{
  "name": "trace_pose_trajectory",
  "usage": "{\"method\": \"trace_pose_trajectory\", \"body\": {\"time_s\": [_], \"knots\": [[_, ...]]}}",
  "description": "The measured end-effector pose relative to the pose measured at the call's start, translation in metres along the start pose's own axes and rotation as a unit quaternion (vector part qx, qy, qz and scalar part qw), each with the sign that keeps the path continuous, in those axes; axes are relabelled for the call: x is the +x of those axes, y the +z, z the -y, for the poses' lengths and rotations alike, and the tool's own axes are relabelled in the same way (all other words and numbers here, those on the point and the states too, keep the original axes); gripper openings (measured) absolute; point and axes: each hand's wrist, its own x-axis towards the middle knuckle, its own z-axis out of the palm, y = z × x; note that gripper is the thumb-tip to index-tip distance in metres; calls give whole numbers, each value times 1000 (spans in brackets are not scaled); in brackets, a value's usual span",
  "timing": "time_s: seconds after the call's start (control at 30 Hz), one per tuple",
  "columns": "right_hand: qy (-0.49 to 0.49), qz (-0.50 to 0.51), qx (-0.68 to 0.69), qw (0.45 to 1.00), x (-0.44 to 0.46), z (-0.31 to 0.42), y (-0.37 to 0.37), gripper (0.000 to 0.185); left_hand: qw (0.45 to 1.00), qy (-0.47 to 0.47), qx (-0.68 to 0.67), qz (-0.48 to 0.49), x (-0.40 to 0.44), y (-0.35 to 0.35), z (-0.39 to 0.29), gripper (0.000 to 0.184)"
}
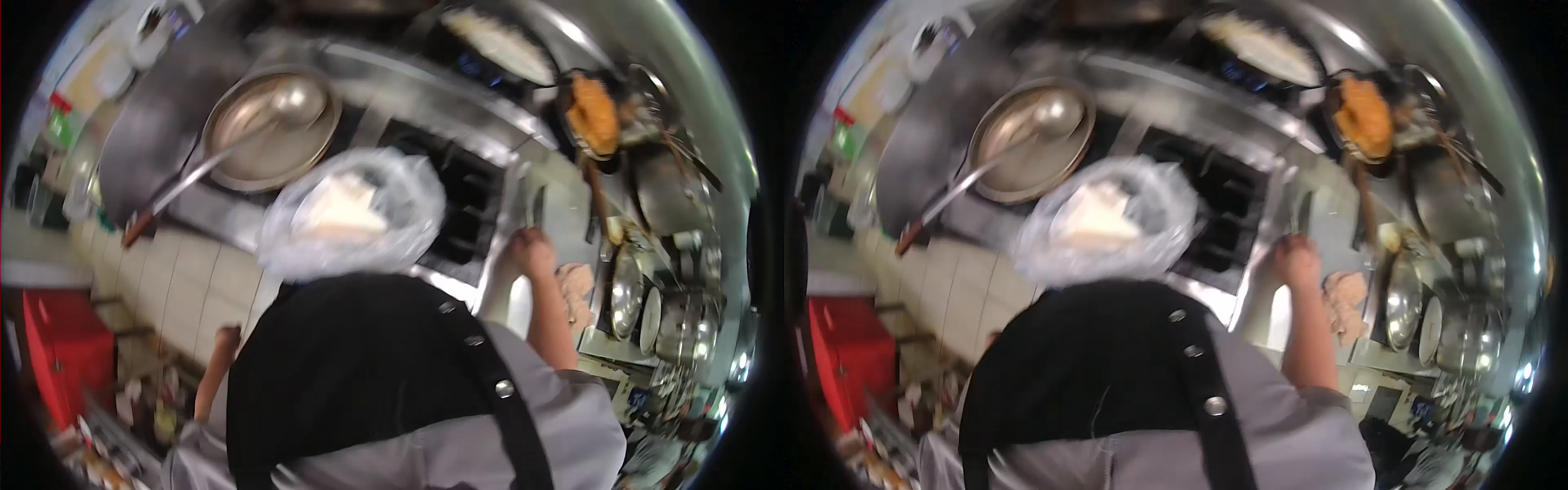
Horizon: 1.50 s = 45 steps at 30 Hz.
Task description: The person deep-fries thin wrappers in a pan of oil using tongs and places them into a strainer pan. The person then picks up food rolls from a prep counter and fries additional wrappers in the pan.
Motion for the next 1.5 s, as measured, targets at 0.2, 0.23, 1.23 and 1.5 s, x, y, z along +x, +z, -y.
{"method": "trace_pose_trajectory", "body": {"time_s": [0.2,0.23,1.23,1.5], "knots": [[-11,-145,66,987,6,27,-29,21,869,-237,-434,-13,-62,-69,-84,26],[13,-105,141,984,7,37,-35,21,877,-240,-417,-3,-66,-70,-88,26],[-583,58,185,789,94,310,-166,13,734,419,-320,-428,-171,-405,-341,56],[-436,47,327,837,107,300,-234,16,813,408,-392,-138,-145,-458,-384,47]]}}
